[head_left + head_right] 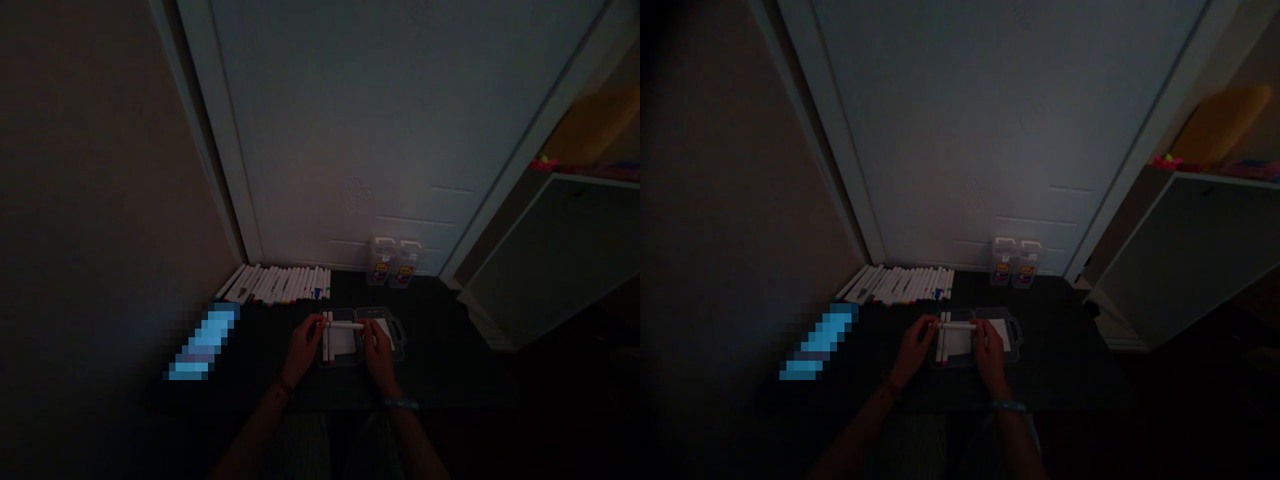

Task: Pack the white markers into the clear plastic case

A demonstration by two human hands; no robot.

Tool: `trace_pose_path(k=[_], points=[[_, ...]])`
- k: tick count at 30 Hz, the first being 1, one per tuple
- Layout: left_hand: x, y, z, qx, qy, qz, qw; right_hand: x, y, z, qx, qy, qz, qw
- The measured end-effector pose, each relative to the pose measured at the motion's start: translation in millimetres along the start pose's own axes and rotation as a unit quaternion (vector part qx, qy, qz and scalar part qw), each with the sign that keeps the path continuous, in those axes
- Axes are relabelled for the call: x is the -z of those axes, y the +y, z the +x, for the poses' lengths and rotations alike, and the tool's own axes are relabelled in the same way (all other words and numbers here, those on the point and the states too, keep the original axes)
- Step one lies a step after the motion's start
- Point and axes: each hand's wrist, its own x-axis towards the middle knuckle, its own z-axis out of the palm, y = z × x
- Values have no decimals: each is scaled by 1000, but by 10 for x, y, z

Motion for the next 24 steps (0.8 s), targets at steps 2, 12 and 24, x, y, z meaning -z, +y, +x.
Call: trace_pose_path(k=[2,12,24], points=[[-1,2,-2,2,-2,-2,1000,-1,-11,5,-1,4,5,1000],[7,5,-5,2,8,-14,1000,-6,18,0,-2,35,18,999],[14,-11,-5,2,-10,0,1000,-2,45,-6,-19,38,-9,999]])
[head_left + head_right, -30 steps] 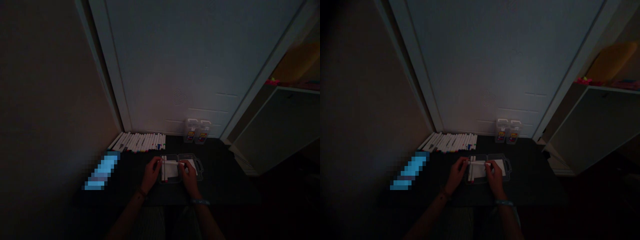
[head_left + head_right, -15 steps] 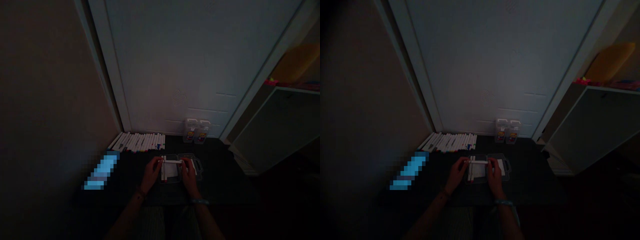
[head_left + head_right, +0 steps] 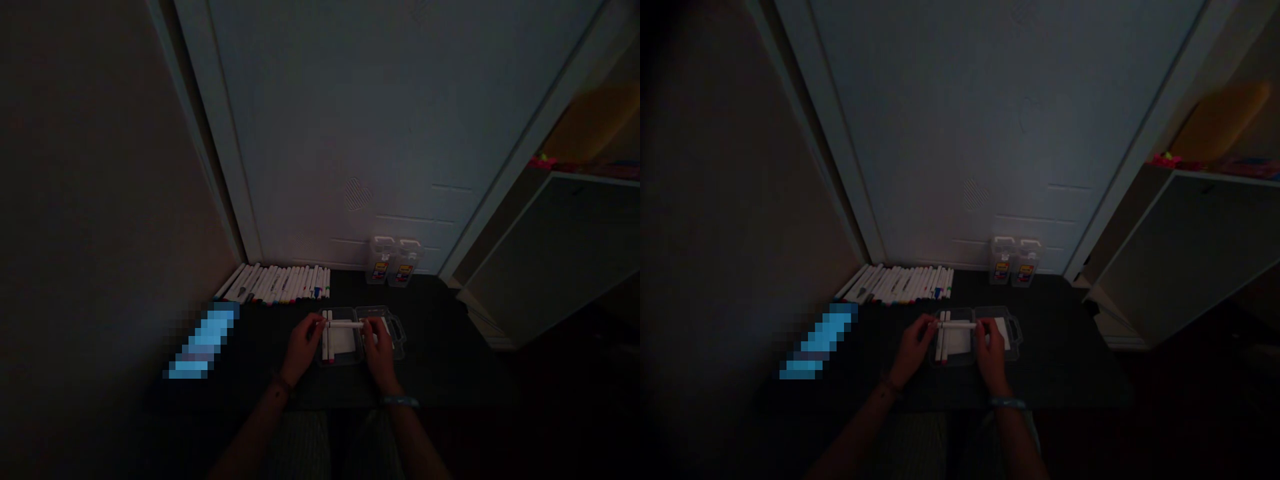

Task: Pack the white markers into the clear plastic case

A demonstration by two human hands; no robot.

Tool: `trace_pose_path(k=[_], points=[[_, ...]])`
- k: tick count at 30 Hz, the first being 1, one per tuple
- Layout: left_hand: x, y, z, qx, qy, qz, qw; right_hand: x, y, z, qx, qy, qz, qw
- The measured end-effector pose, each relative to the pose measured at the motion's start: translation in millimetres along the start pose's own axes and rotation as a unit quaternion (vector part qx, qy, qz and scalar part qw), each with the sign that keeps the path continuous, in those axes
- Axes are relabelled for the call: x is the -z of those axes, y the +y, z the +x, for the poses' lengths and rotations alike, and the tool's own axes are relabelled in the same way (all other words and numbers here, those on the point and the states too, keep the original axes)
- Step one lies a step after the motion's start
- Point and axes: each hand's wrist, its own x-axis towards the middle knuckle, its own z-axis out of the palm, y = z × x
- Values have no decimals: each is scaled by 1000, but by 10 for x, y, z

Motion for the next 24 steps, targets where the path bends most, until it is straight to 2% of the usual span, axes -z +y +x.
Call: trace_pose_path(k=[13,19,24], points=[[2,-26,-10,5,-7,14,1000,10,-34,-2,-5,-1,-12,1000],[41,-58,31,-1,2,3,1000,-15,-16,-11,14,-18,-17,1000],[35,-68,34,-3,-7,7,1000,-29,-6,-8,33,-6,-7,999]])
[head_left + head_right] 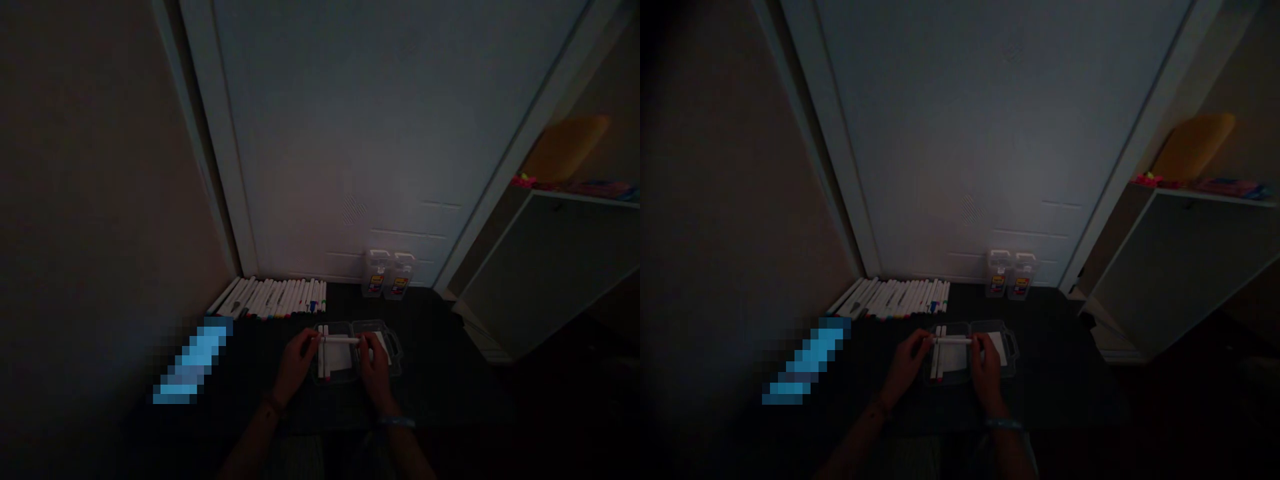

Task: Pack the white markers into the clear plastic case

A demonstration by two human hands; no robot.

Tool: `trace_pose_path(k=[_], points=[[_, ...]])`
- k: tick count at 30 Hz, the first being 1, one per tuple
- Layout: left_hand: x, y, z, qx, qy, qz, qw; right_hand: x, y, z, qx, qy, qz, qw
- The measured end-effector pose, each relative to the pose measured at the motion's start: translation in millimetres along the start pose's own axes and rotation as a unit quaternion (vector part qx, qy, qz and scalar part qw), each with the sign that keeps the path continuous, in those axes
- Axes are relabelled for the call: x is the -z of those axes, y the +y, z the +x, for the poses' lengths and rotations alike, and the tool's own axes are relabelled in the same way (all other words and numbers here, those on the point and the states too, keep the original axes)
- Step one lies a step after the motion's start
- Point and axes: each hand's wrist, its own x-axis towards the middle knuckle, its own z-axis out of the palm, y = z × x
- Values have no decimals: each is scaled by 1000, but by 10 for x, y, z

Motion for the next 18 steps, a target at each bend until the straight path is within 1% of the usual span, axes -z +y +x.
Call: trace_pose_path(k=[5,9,13,18], points=[[-26,-12,-9,8,-3,7,1000,5,-13,4,1,6,11,1000],[-33,1,-12,2,-16,9,1000,7,-15,13,-6,17,11,1000],[-40,15,-16,-10,-23,46,999,23,-43,16,-21,35,6,999],[-61,-42,-14,-18,-9,68,997,56,-88,8,-38,40,1,998]])
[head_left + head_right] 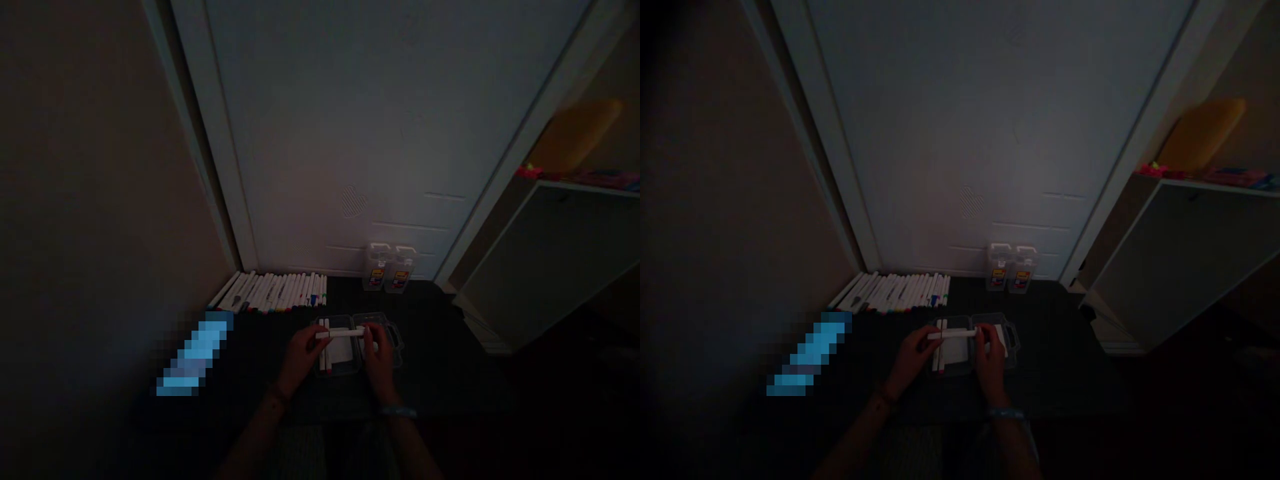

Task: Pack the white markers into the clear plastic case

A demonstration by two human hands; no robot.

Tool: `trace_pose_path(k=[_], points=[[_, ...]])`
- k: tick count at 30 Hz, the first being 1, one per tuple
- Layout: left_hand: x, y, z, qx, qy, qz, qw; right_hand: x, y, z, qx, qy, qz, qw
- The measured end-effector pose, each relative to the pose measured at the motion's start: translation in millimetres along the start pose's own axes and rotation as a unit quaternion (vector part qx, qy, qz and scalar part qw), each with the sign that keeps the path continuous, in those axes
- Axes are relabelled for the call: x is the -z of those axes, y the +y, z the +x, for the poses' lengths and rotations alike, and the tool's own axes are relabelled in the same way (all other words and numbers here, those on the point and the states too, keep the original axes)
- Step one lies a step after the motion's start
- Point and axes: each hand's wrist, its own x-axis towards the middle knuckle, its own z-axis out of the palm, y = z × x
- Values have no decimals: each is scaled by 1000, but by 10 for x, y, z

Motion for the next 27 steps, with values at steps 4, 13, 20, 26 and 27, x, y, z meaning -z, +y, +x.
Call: trace_pose_path(k=[4,13,20,26,27], points=[[-5,-40,-17,4,2,-21,1000,4,-1,-2,10,-10,-2,1000],[-3,-51,-9,-15,11,-10,1000,-8,20,2,20,-28,9,999],[11,5,16,3,15,-39,999,-40,82,4,55,-50,-12,997],[28,-3,23,-6,0,-68,998,-28,65,-1,47,-53,-22,997],[24,-7,22,-6,-3,-68,998,-29,59,-1,46,-50,-21,997]])
